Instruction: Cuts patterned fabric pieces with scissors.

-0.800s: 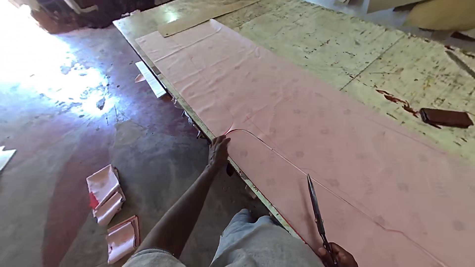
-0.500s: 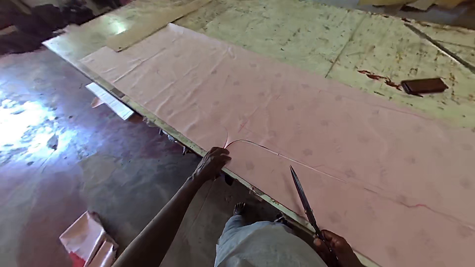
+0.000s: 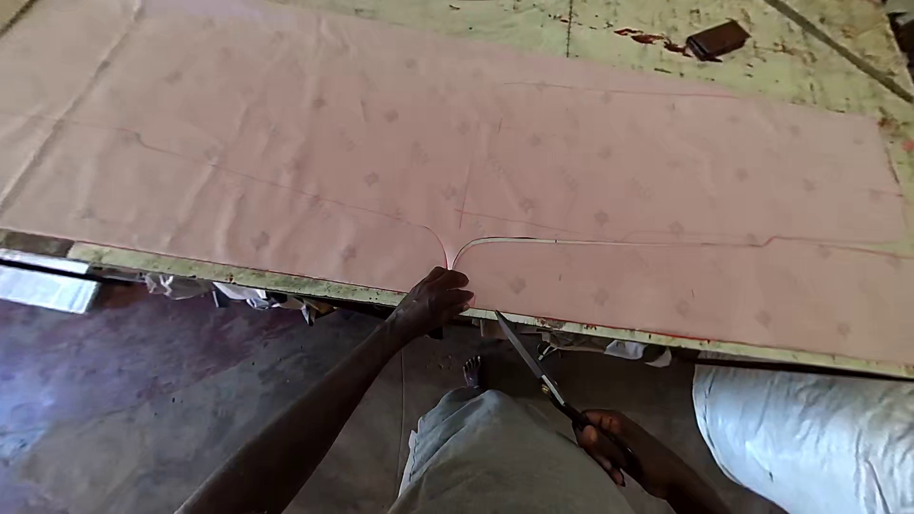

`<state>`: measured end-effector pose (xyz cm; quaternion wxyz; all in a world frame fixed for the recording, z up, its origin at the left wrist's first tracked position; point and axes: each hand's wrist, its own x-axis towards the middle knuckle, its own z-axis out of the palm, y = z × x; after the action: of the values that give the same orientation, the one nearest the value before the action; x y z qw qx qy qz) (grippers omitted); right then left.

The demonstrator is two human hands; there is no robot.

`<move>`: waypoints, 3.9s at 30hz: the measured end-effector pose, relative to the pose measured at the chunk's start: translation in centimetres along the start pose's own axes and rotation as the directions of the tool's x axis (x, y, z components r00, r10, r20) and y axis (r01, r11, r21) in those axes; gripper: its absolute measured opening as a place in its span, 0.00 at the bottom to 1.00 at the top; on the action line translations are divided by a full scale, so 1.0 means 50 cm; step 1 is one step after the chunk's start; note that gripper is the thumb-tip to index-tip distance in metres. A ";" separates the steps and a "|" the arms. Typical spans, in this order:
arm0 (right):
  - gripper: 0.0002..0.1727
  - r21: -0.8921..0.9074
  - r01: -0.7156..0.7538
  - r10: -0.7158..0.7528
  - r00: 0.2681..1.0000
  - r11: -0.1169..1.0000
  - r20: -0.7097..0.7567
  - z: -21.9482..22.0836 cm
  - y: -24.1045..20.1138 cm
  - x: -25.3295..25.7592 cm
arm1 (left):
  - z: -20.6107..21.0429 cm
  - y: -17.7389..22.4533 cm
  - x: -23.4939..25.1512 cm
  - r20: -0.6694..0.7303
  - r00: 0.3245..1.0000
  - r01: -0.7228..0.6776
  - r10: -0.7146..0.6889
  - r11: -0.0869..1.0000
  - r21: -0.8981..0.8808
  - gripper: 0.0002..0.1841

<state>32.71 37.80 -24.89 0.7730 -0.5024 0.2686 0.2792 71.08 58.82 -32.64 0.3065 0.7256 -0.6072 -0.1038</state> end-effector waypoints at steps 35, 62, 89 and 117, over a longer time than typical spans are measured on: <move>0.33 0.352 0.234 -0.042 0.879 0.906 -0.476 0.439 0.050 0.201 | 0.008 -0.043 0.004 -0.006 0.994 -0.105 0.105 0.989 -0.104 0.11; 0.31 0.331 0.235 -0.050 0.874 0.914 -0.483 0.425 0.080 0.205 | 0.012 -0.043 0.008 0.015 0.997 -0.074 0.076 0.991 -0.110 0.11; 0.35 0.096 -0.073 0.097 0.957 0.993 -0.273 0.211 0.004 0.072 | 0.000 -0.046 0.015 0.035 0.999 0.005 0.003 0.974 -0.226 0.10; 0.23 -0.106 -0.165 0.149 0.978 0.981 -0.144 0.055 -0.064 0.065 | 0.002 -0.048 0.012 -0.011 0.999 -0.049 0.048 0.969 -0.242 0.09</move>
<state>37.60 39.80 -24.19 0.6978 -0.5418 0.3423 0.3200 73.14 58.40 -33.99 0.3965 0.6680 -0.6070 -0.1678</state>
